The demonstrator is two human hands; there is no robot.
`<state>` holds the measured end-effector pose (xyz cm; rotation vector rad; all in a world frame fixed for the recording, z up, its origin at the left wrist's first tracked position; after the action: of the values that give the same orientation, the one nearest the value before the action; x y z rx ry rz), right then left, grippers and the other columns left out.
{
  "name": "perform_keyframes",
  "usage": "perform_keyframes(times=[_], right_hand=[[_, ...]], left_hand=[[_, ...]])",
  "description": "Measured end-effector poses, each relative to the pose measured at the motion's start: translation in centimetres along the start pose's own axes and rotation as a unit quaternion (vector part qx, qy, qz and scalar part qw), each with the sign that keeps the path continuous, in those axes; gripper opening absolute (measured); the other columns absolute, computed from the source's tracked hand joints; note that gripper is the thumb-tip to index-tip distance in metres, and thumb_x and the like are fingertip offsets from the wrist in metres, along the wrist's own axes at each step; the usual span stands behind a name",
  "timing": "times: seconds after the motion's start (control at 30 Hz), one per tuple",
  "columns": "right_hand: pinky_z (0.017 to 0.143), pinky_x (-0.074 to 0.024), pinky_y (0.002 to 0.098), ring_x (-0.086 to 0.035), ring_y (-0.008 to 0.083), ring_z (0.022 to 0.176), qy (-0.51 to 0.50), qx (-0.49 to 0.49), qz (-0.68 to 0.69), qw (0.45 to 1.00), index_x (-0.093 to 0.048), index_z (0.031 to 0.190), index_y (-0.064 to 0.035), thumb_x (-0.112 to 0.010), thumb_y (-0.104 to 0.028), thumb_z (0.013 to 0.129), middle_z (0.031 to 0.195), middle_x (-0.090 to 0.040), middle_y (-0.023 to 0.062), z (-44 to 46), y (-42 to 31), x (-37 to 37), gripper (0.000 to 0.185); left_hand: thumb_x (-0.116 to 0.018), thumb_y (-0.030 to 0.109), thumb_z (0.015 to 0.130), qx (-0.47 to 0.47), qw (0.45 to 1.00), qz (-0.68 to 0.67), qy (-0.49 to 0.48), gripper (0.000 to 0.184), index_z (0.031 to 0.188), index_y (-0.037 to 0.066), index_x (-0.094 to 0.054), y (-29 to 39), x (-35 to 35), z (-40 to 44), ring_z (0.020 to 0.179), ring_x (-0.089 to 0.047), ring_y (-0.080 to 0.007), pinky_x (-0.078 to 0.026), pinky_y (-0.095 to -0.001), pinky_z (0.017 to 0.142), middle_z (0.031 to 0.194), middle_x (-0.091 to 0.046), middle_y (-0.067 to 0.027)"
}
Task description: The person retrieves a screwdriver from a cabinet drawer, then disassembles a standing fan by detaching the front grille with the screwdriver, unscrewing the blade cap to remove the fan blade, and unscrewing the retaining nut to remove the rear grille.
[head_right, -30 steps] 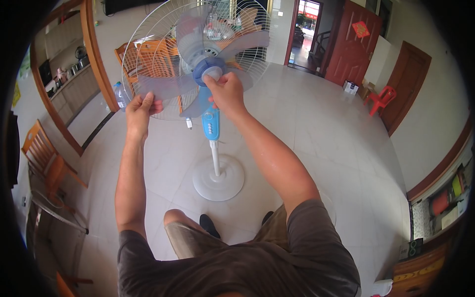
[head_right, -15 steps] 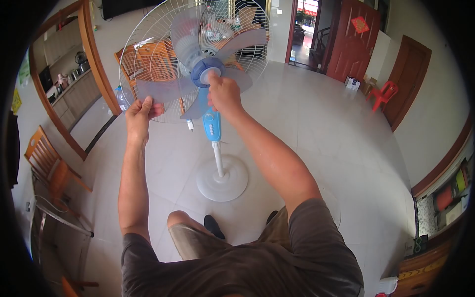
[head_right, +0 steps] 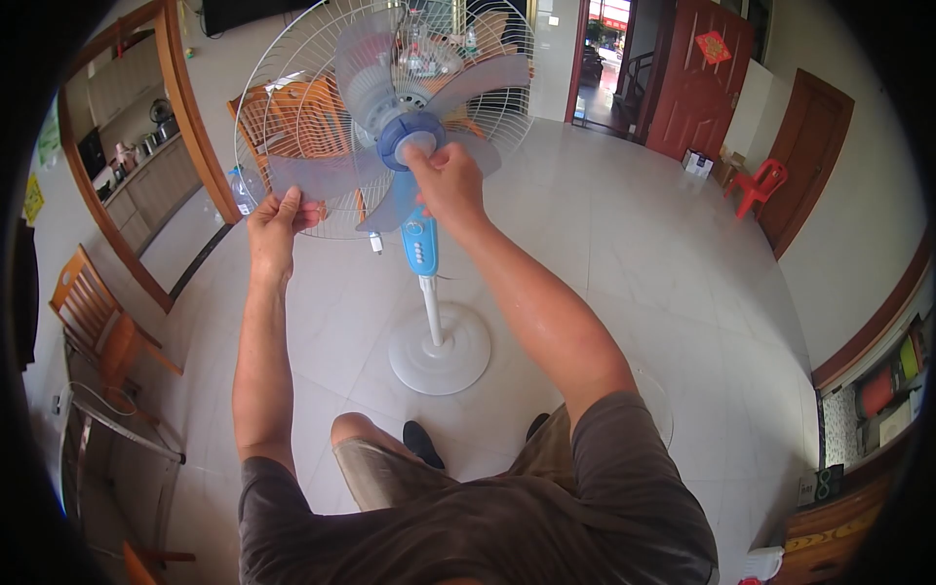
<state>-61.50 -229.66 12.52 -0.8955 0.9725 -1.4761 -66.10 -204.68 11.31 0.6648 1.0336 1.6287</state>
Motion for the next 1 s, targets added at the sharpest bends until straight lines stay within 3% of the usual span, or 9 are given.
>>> perform_keyframes(times=[0.07, 0.27, 0.47, 0.67, 0.87, 1.0], right_hand=[[0.039, -0.0459, 0.0293, -0.058, 0.0163, 0.048, 0.03, 0.09, -0.034, 0.995, -0.052, 0.077, -0.0003, -0.055, -0.046, 0.088, 0.065, -0.057, 0.0082, -0.2, -0.3, -0.1, 0.047], [0.037, -0.0451, 0.0288, -0.059, 0.0163, 0.048, -0.072, -0.092, 0.069, 0.991, -0.047, 0.074, -0.0013, -0.063, -0.041, 0.084, 0.064, -0.058, 0.0089, 0.7, 1.2, -0.3, 0.044], [0.038, -0.0463, 0.0287, -0.059, 0.0166, 0.048, -0.005, 0.05, -0.037, 0.998, -0.051, 0.073, 0.0011, -0.058, -0.044, 0.087, 0.065, -0.058, 0.009, 0.2, 0.1, -0.5, 0.048], [0.038, -0.0469, 0.0289, -0.059, 0.0161, 0.049, -0.071, -0.088, 0.038, 0.993, -0.047, 0.076, -0.0019, -0.063, -0.045, 0.083, 0.063, -0.058, 0.0089, 0.5, 1.0, -0.6, 0.047], [0.039, -0.0471, 0.0285, -0.059, 0.0172, 0.049, 0.005, 0.051, -0.053, 0.997, -0.055, 0.076, 0.0022, -0.055, -0.049, 0.087, 0.062, -0.058, 0.0085, 0.2, 0.4, -0.8, 0.052], [0.039, -0.0465, 0.0279, -0.059, 0.0168, 0.05, -0.075, -0.071, 0.008, 0.995, -0.053, 0.083, 0.0025, -0.056, -0.05, 0.086, 0.068, -0.058, 0.0093, 0.2, 0.6, -0.6, 0.053]], left_hand=[[-0.056, 0.019, 0.093, 0.0, 1.0, -0.005, 0.0, 0.023, 0.083, -0.001, -0.061, -0.1, 0.0, 0.1, 0.065, -0.062, -0.0162, -0.051, -0.0282, 0.065, 0.077, -0.066, -0.0124], [-0.058, 0.019, 0.092, 0.0, 1.0, -0.016, 0.002, 0.023, 0.083, -0.002, -0.061, -0.2, 0.0, 0.1, 0.064, -0.06, -0.0145, -0.051, -0.0268, 0.064, 0.075, -0.065, -0.0098], [-0.058, 0.02, 0.092, 0.001, 1.0, -0.013, 0.0, 0.024, 0.082, -0.002, -0.062, -0.4, 0.0, 0.1, 0.063, -0.06, -0.0141, -0.051, -0.0265, 0.064, 0.075, -0.065, -0.0096], [-0.058, 0.02, 0.092, 0.003, 1.0, -0.014, 0.003, 0.024, 0.082, -0.002, -0.062, -0.3, 0.1, 0.0, 0.063, -0.06, -0.0136, -0.051, -0.0262, 0.063, 0.075, -0.065, -0.0093], [-0.058, 0.02, 0.092, 0.007, 1.0, -0.015, 0.001, 0.024, 0.083, -0.002, -0.062, -0.4, 0.0, -0.1, 0.063, -0.06, -0.0136, -0.05, -0.0261, 0.063, 0.076, -0.065, -0.0094], [-0.058, 0.02, 0.092, 0.008, 1.0, -0.017, 0.0, 0.024, 0.083, -0.002, -0.062, -0.3, 0.0, -0.2, 0.063, -0.06, -0.0137, -0.05, -0.0261, 0.063, 0.076, -0.065, -0.0095]])
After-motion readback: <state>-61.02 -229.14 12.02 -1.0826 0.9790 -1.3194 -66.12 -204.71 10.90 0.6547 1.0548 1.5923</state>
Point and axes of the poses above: each hand's wrist, its own z-axis towards the middle knuckle, its own x-axis out of the back of the hand, y = z × x, the point moved 5 cm from there along z, towards the middle knuckle
